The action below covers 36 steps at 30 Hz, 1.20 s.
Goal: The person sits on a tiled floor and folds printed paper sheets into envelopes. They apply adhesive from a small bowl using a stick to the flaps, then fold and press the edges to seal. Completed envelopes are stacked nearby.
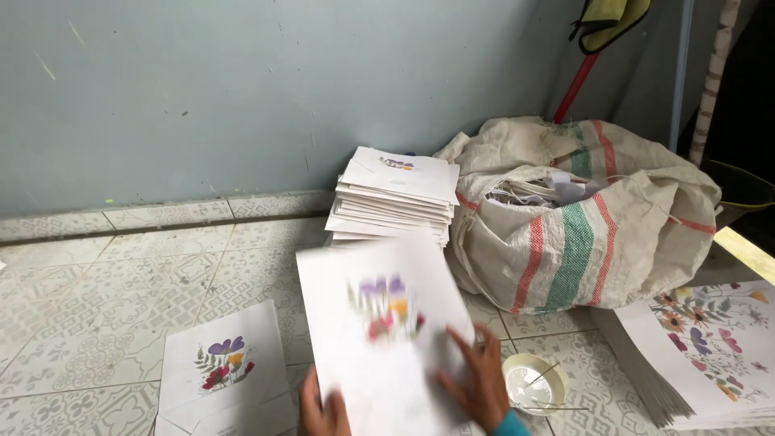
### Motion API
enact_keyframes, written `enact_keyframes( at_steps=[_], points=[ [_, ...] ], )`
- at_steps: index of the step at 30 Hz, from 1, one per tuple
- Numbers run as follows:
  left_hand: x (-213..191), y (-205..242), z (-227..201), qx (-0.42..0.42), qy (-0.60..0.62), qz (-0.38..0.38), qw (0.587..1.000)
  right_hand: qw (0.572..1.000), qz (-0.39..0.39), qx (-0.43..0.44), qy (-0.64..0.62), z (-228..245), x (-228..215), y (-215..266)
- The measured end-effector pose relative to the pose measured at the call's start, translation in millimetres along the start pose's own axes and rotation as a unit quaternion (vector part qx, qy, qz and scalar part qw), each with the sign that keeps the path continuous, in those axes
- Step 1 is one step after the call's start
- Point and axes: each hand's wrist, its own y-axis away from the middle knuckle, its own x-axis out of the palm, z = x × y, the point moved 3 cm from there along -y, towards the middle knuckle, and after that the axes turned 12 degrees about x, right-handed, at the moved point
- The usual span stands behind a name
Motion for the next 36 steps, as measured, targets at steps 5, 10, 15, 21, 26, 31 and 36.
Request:
enact_keyframes(
  at_steps=[5, 10, 15, 21, 26, 31, 36],
  points=[
    [40.5, -214.5, -175.0, 0.211, -0.046, 0.012, 0.976, 0.980, -0.167, -0.110, -0.024, 99.2, -56.4, -204.0],
    [164.1, -423.1, -180.7, 0.222, -0.278, 0.013, 0.934, 0.987, -0.162, 0.005, -0.022, 156.2, -53.4, -392.1],
    [282.3, -464.3, -87.5, 0.147, -0.332, 0.128, 0.923, 0.992, -0.063, 0.097, 0.056, 78.5, 41.2, -482.8],
    [352.6, -398.0, 38.0, 0.200, -0.380, 0.158, 0.889, 0.948, 0.067, 0.208, 0.230, -16.4, 151.4, -439.3],
    [363.5, -396.0, 40.1, 0.244, -0.438, 0.024, 0.865, 0.947, 0.043, 0.168, 0.269, -13.5, 139.9, -439.5],
    [327.6, -410.9, 6.3, 0.186, -0.317, 0.025, 0.930, 0.985, 0.067, -0.082, 0.136, -22.6, 92.0, -461.9],
    [133.9, -330.7, 10.6, 0.180, -0.167, -0.019, 0.969, 0.897, -0.216, -0.253, 0.293, 32.9, 92.7, -316.1]
  ],
)
